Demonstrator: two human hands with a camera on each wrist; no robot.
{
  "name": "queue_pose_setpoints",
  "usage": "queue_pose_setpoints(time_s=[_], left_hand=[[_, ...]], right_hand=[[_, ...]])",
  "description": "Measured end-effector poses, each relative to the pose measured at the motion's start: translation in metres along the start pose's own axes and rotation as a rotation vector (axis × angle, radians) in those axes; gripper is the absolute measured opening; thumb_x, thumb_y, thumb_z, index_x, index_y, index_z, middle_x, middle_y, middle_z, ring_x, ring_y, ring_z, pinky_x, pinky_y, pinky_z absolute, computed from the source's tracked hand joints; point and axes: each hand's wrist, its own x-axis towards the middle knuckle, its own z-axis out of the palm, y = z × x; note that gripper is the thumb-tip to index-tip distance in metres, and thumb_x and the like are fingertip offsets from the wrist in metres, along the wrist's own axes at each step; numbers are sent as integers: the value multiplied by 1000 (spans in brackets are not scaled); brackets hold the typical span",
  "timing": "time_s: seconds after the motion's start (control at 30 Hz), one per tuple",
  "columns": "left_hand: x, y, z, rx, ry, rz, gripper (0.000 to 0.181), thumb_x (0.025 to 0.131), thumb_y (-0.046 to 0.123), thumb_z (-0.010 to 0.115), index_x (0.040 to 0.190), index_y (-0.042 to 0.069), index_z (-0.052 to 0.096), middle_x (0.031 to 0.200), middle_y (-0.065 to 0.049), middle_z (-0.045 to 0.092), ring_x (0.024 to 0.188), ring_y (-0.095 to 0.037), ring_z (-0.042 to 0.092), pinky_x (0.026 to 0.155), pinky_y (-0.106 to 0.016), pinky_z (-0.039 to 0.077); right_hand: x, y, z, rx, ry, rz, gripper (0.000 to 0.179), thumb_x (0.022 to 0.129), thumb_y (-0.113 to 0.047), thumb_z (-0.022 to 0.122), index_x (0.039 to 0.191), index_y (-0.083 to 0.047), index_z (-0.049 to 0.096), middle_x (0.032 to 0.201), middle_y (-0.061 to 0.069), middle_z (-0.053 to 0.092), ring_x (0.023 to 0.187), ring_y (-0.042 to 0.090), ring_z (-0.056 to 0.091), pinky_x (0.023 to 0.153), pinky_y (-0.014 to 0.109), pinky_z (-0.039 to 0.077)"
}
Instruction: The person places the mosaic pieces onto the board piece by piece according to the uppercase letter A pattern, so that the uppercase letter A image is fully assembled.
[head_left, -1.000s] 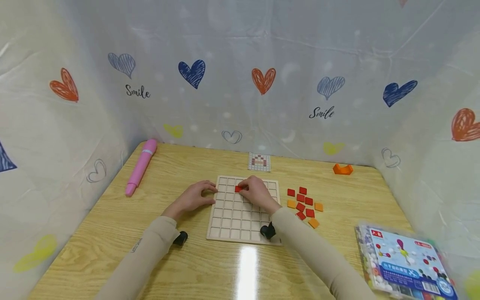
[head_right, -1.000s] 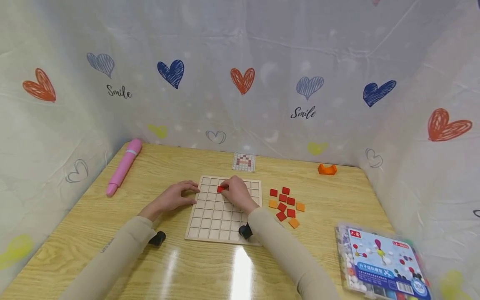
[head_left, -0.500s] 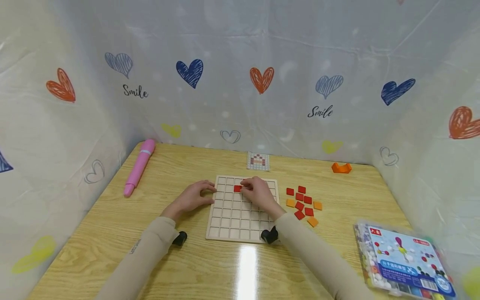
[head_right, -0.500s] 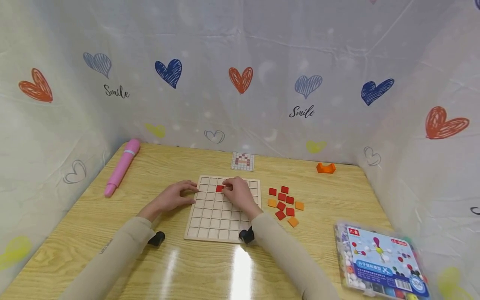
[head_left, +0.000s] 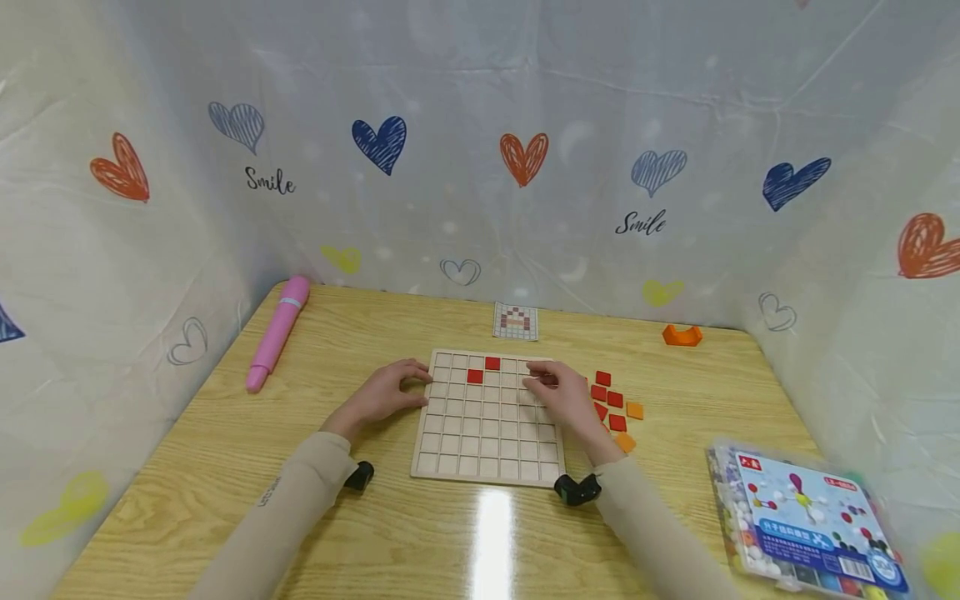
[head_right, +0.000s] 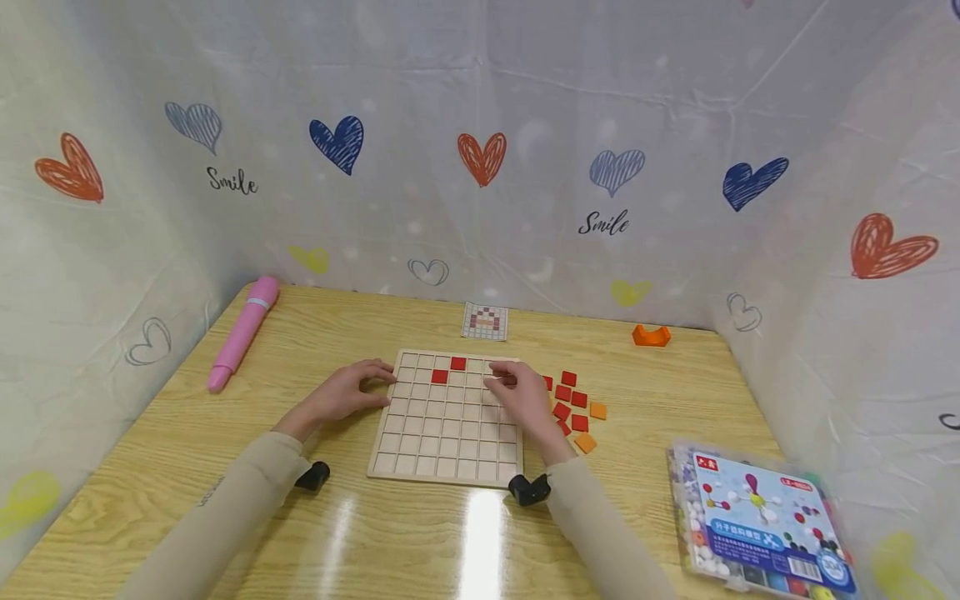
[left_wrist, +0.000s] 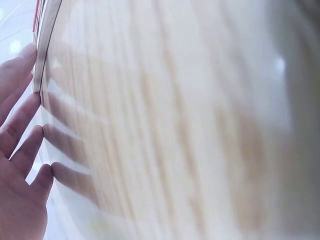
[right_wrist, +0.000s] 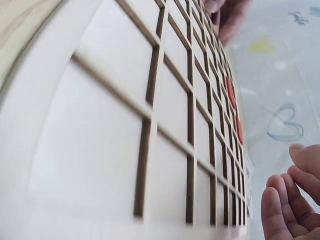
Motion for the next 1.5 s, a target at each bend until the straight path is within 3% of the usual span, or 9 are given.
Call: queue_pose_setpoints(time_s=[0.37,0.8,1.1,1.33,1.5], left_hand=[[2,-1,0,11,3,4,34,88,14,74,120,4,68,139,-16,53,141,-38,32,117,-52,23],[2,-1,-1,9,9,-24,35,88,16,74,121,5,67,142,-14,51,142,-36,30,118,-51,21],[2,-1,-1,28,8,-5,34,88,15,74,120,4,68,140,-16,52,141,-37,32,117,-51,23],[1,0,-1,27,1,-2,34,88,15,74,119,4,68,139,-16,53,141,-38,31,117,-52,22],[1,1,0,30,1,-2,34,88,15,75,119,4,68,139,-16,53,141,-37,31,117,-51,22]], right_hand=[[-21,19,-52,9,74,54,44,95,-28,66,133,-5,60,123,13,64,111,27,60,93,41,52],[-66,49,-88,-91,118,141,48,97,-35,62,135,-5,57,126,15,62,113,29,59,91,38,52],[-80,60,-93,-164,82,138,47,96,-32,64,132,-2,59,121,17,65,108,31,62,86,37,54],[-83,59,-81,-210,73,117,38,92,-27,69,122,-4,67,103,9,70,94,25,65,74,29,53],[-82,61,-73,-225,56,113,40,91,-25,71,122,-1,67,104,9,69,95,25,64,72,29,53]])
